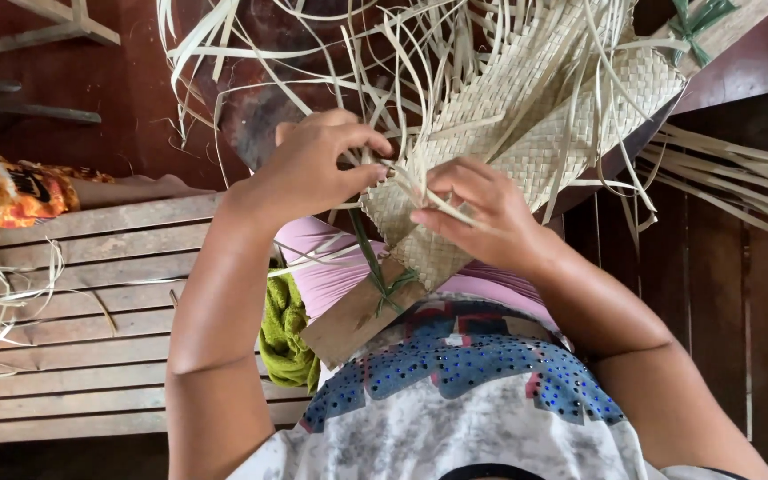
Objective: The person weaves thin dried plant strips into a basket using a wooden form. They interlace the strips by hand, pulling and tightening them to build up the basket wall.
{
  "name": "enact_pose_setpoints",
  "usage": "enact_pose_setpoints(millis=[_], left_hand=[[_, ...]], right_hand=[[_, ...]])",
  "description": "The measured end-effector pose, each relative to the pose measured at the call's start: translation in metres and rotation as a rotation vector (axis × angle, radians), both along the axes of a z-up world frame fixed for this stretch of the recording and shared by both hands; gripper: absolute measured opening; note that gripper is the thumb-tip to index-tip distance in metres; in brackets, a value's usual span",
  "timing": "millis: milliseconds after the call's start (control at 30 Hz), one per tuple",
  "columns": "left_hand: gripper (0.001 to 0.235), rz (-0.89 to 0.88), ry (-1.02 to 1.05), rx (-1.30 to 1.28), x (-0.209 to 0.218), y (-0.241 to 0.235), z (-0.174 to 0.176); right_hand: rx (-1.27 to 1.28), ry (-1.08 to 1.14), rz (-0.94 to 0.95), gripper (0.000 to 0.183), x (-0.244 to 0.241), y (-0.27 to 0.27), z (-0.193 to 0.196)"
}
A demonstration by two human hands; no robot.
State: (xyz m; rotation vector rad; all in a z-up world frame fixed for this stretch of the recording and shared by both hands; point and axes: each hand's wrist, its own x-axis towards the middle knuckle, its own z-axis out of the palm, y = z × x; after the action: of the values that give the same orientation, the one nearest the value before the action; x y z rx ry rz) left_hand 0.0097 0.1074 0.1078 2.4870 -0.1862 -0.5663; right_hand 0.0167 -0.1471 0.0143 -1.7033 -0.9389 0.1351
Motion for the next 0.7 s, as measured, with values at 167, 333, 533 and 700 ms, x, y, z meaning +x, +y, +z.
enact_pose_setpoints(millis=[167, 333, 533, 700], left_hand=[[0.017, 0.151, -0.629, -0.166, -0.017, 0.007, -0.061], [0.028, 0.061, -0.257, -0.210, -0.031, -0.005, -0.037], [0.030, -0.116, -0.342, 0.275, -0.012, -0.003, -0.044], [0.033, -0.214, -0.162, 0.482, -0.002, -0.010, -0.019]], right_hand=[[0.093, 0.171, 0.034, 0.017, -0.003, 0.002, 0.014], [0.118, 0.319, 0.004, 0.022, -0.004, 0.005, 0.021], [0.091, 0.359, -0.033, 0.027, 0.014, 0.017, 0.028], [0.115, 0.373, -0.072, 0.016, 0.015, 0.025, 0.039]])
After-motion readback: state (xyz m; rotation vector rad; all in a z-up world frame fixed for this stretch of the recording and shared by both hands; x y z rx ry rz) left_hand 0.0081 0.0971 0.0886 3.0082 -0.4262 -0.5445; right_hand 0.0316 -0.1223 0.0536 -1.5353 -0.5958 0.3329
